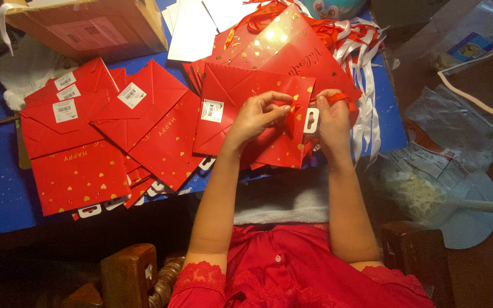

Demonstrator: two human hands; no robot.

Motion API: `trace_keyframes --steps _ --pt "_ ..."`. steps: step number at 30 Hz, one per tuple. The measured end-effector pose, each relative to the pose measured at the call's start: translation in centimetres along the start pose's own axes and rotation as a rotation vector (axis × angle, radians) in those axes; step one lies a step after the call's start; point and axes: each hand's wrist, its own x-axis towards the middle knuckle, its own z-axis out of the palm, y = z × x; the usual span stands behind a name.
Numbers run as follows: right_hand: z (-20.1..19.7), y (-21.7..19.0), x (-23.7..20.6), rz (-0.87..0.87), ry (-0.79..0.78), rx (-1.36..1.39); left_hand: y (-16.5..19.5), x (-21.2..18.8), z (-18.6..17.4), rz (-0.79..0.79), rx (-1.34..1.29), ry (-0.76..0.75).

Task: The person ties red ribbons onto red Valentine's Day gift bags. They pick up each bag, thread the ribbon through the handle, and tie a bow. The finished bags are placed in a growing stack on the table.

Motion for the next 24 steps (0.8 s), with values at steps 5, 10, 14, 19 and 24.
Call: trace_keyframes --steps 5,10,14,19,24 --pt "-0.3 0.3 0.2 0.031 0.044 0.029 1.6 -1.2 1.5 0.034 0.418 0.151" --pt "-0.6 0.9 0.5 0.005 0.048 0.071 2.5 -3.9 5.1 0.245 0.869 0.27" --pt "-0.4 0.2 -0.1 0.027 0.042 0.109 2.7 -5.5 7.3 0.42 1.041 0.408" --pt "0.5 -3.1 -1.3 -0.007 0.059 0.226 3.1 -6.1 6.7 0.241 0.774 0.434" --pt "1.8 -7.5 -4.6 -0.309 0.072 0.099 3.8 -6.8 6.3 0.221 0.658 0.448"
